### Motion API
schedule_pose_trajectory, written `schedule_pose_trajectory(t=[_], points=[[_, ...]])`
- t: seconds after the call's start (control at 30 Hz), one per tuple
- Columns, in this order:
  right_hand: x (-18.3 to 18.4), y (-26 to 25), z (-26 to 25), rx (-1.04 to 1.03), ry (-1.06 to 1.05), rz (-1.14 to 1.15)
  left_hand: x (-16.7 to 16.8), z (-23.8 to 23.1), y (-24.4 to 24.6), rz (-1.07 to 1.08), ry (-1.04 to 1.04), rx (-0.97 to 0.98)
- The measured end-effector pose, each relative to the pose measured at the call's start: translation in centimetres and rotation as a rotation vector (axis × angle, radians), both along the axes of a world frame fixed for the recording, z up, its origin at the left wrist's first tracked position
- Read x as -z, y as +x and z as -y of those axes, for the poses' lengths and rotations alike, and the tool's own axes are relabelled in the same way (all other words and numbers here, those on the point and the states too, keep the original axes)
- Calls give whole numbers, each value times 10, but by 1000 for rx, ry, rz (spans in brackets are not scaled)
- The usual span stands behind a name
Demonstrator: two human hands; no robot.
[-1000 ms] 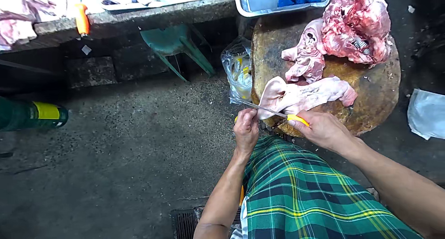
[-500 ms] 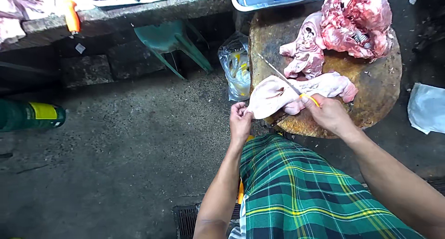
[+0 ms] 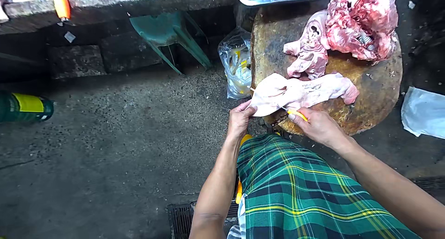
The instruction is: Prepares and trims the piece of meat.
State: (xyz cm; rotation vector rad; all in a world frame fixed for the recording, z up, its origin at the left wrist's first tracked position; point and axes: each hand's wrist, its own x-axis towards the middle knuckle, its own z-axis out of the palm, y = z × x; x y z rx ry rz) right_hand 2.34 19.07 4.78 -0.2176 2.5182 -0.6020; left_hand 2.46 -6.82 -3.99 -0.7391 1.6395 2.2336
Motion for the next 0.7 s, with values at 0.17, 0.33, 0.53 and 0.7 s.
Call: schedule_pose_trajectory(t=[0.17, 0.33, 0.53, 0.7], points=[[-5, -9, 2, 23, 156, 17, 2, -2, 12, -73, -172, 40], [-21, -14, -6, 98, 143, -47, 1, -7, 16, -169, -424, 25], [-34, 0, 9, -169, 147, -119, -4, -20, 19, -410, -738, -28], [-32, -5, -4, -45, 197, -143, 3, -23, 22, -493, -789, -48]])
